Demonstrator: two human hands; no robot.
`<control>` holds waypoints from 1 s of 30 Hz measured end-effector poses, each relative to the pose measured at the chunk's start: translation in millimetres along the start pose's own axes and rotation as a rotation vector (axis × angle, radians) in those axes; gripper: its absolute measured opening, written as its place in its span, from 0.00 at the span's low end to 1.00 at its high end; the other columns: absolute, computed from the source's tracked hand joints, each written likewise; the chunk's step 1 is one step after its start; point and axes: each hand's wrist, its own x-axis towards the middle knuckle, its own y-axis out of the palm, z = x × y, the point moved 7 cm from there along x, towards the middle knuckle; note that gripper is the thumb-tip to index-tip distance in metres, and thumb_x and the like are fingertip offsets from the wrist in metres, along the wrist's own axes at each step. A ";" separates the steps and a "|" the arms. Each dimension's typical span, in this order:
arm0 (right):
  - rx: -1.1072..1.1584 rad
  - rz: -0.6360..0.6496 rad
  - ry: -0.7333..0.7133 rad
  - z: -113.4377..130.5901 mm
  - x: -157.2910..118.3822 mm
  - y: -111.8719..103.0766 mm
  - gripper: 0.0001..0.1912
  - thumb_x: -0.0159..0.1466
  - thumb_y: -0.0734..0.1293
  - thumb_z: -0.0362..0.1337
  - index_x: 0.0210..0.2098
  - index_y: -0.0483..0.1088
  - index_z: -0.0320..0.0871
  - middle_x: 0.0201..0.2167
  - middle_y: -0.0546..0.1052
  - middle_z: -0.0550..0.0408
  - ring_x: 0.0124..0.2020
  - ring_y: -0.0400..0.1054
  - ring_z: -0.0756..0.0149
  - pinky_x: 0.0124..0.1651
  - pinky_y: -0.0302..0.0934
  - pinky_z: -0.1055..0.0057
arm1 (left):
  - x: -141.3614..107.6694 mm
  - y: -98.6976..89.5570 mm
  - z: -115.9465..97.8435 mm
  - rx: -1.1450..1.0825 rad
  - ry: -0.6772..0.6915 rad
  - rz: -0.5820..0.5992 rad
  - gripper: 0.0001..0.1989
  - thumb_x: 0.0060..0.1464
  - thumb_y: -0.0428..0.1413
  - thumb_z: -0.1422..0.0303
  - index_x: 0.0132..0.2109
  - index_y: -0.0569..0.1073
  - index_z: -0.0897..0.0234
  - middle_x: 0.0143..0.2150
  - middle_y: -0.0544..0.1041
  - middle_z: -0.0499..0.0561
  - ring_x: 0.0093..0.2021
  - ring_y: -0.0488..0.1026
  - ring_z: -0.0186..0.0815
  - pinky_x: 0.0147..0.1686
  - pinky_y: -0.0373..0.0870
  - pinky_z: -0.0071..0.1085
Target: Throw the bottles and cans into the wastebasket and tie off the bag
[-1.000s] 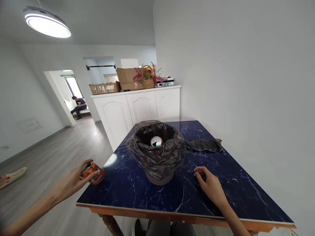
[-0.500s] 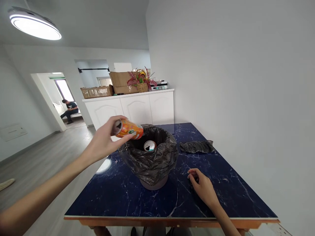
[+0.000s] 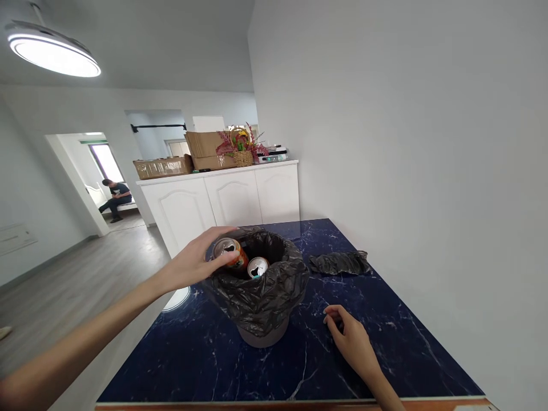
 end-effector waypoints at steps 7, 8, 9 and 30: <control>0.187 0.079 0.098 11.0 3.8 1.9 0.26 0.62 0.69 0.64 0.43 0.76 0.49 0.39 0.83 0.49 0.41 0.78 0.50 0.47 0.69 0.58 | -43.2 -21.3 64.4 -0.339 -0.381 -0.276 0.25 0.64 0.56 0.45 0.59 0.75 0.55 0.64 0.76 0.56 0.65 0.71 0.52 0.62 0.69 0.44; 0.269 0.120 0.133 20.7 5.4 2.0 0.27 0.62 0.70 0.65 0.44 0.76 0.49 0.40 0.83 0.49 0.43 0.78 0.50 0.50 0.69 0.57 | -51.7 -14.3 79.4 -0.415 -0.476 -0.251 0.26 0.63 0.57 0.44 0.58 0.76 0.56 0.62 0.77 0.57 0.64 0.72 0.52 0.62 0.69 0.44; 0.369 0.168 0.175 33.5 7.2 2.0 0.28 0.62 0.70 0.65 0.45 0.77 0.48 0.42 0.83 0.48 0.46 0.78 0.50 0.52 0.69 0.57 | -59.7 -3.8 92.9 -0.499 -0.569 -0.192 0.28 0.61 0.58 0.42 0.57 0.76 0.57 0.61 0.78 0.58 0.63 0.72 0.53 0.62 0.69 0.44; 1.057 0.267 0.288 244.7 101.5 -36.0 0.08 0.61 0.76 0.43 0.32 0.78 0.46 0.31 0.84 0.58 0.31 0.77 0.64 0.39 0.72 0.70 | 3.2 -2.5 72.0 -1.459 -0.526 -0.195 0.02 0.59 0.64 0.75 0.39 0.79 0.67 0.44 0.84 0.59 0.48 0.82 0.44 0.51 0.81 0.38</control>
